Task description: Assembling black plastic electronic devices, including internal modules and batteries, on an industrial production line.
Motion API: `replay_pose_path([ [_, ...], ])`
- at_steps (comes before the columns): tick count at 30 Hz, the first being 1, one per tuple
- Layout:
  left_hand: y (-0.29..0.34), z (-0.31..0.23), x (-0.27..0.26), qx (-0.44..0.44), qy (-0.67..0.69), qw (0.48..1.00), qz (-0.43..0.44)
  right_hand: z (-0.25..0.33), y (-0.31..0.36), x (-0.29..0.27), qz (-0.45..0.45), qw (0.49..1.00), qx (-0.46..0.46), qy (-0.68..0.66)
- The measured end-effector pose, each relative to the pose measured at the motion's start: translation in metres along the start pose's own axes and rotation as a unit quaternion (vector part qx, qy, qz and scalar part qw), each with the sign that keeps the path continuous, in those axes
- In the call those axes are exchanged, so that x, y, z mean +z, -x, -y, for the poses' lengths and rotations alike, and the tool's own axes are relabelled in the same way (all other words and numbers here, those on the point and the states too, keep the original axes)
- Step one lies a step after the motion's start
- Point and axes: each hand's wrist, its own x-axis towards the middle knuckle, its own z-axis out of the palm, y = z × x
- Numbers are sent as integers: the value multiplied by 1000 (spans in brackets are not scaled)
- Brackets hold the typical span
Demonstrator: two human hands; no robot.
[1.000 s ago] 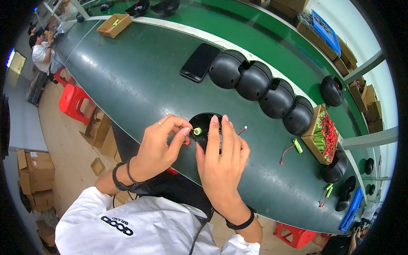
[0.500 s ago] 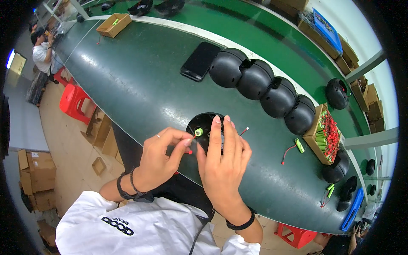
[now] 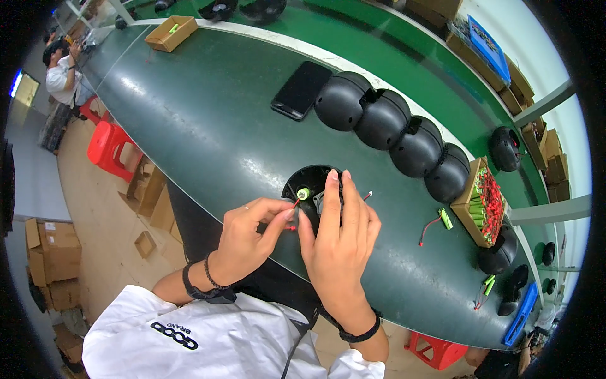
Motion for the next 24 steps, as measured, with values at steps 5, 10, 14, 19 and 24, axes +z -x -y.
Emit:
replay_pose_path([
  [5,-6,3,6,101,-50,994,-8,-6,-2,1,7,1000,4,4],
  [10,-11,11,7,187,-100,977,4,-11,-3,-4,26,999,12,-25],
  [14,-7,18,13,173,-165,971,5,-11,-6,1,4,999,26,-46],
  [19,-9,28,6,208,-162,964,22,-8,-13,7,-37,997,48,-51],
  [24,-31,20,-20,124,35,986,106,-17,-10,2,-24,991,93,-92],
])
